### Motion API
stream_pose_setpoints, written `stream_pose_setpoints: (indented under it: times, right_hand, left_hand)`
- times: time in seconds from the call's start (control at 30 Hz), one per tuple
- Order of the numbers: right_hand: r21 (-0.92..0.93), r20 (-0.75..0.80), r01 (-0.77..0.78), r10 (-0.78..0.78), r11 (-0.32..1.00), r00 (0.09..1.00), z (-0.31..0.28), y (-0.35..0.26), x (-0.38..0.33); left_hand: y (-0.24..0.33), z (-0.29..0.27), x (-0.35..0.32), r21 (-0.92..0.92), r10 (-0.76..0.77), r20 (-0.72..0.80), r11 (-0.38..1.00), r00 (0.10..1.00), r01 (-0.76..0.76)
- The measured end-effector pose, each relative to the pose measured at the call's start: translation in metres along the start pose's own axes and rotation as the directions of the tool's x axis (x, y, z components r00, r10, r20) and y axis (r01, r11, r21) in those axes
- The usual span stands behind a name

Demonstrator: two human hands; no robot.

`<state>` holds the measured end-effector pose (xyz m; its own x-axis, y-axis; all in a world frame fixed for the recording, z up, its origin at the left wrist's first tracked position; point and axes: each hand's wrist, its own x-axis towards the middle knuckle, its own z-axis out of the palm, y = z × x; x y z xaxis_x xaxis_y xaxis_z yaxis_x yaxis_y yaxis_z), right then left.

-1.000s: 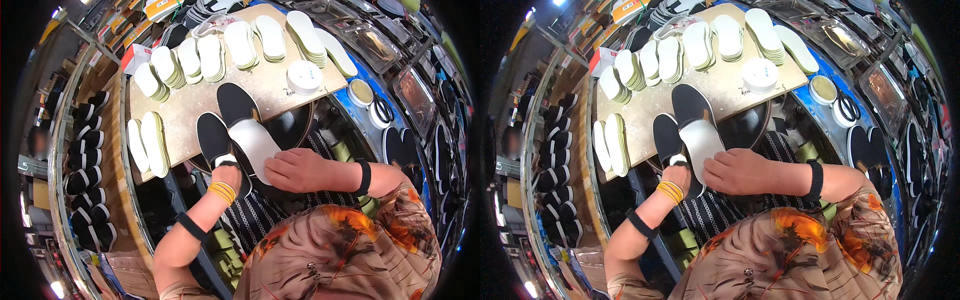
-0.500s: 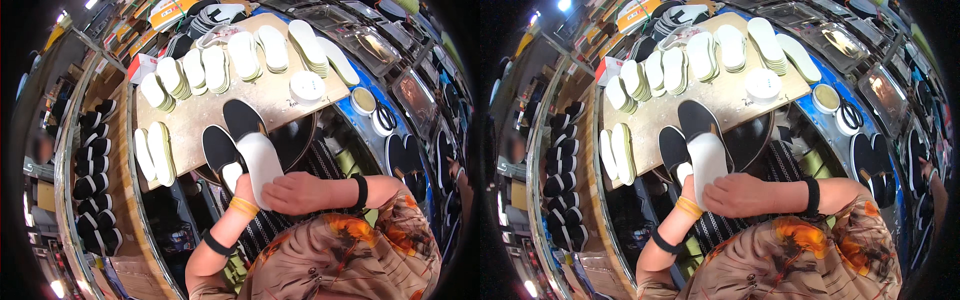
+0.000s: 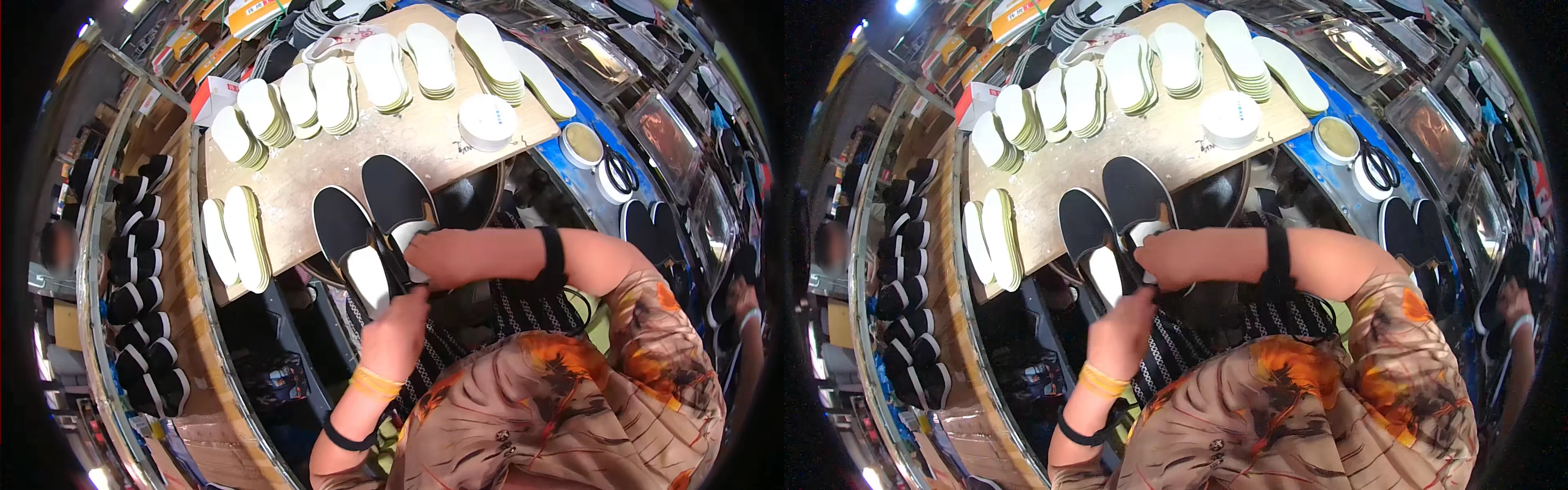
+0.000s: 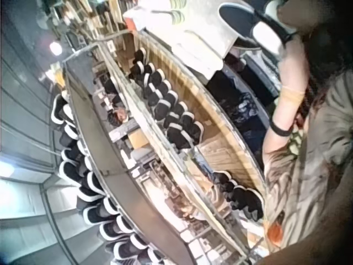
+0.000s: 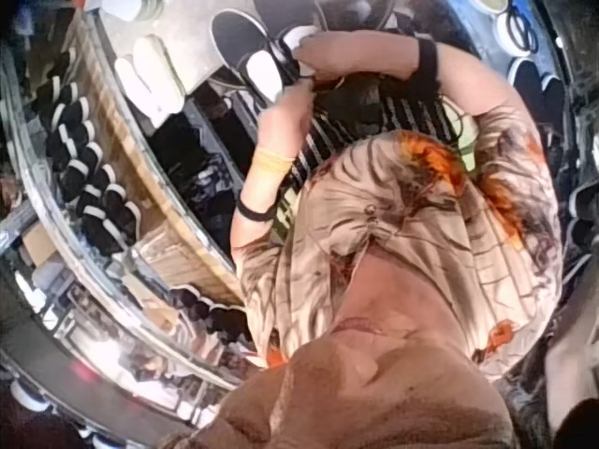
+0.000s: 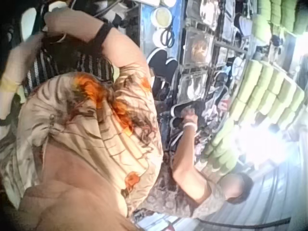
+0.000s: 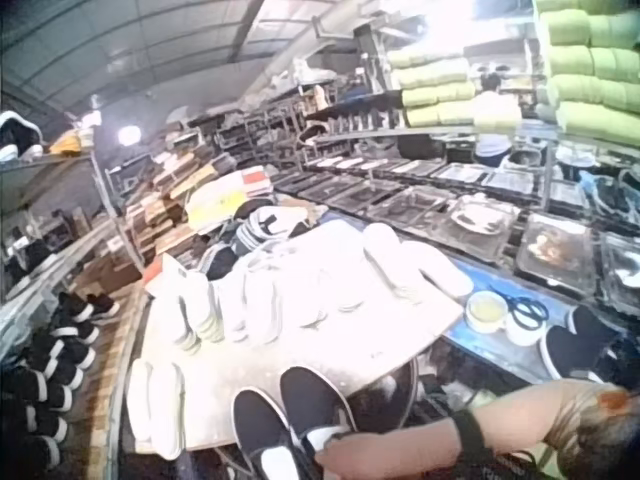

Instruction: Inserting insoles into shoes and trimming the edges with scissors.

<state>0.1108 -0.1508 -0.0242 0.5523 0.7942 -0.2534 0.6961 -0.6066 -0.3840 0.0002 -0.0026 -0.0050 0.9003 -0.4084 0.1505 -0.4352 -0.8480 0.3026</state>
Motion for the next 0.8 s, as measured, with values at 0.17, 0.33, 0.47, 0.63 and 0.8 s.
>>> stream_pose_setpoints:
  times: [0.17, 0.33, 0.47, 0.63, 0.8]
  right_hand:
    - [-0.395, 0.359, 0.13, 0.022, 0.909, 0.933, -0.005, -0.016, 0.015]
    - [-0.468, 0.211, 0.194, -0.104, 0.862, 0.972, 0.04, 0.003, 0.018]
    - [-0.298, 0.439, 0.257, -0.107, 0.919, 0.892, 0.002, -0.023, 0.009]
    - [-0.135, -0.633, 0.353, -0.355, 0.926, 0.688, -0.09, -0.032, -0.069]
    - [0.255, -0.81, 0.119, 0.145, 0.96, 0.569, -0.088, 0.02, -0.103]
  left_hand:
    - [-0.023, -0.027, -0.001, -0.185, -0.493, 0.108, 0.844, 0.864, 0.504]
    - [-0.039, 0.022, 0.046, -0.321, -0.575, 0.198, 0.727, 0.793, 0.607]
    - [-0.058, 0.07, 0.054, -0.241, -0.552, 0.032, 0.805, 0.833, 0.543]
    - [-0.044, -0.033, 0.037, -0.4, -0.379, -0.22, 0.875, 0.899, 0.271]
    - [-0.048, -0.271, 0.037, -0.126, -0.602, -0.083, 0.797, 0.794, 0.591]
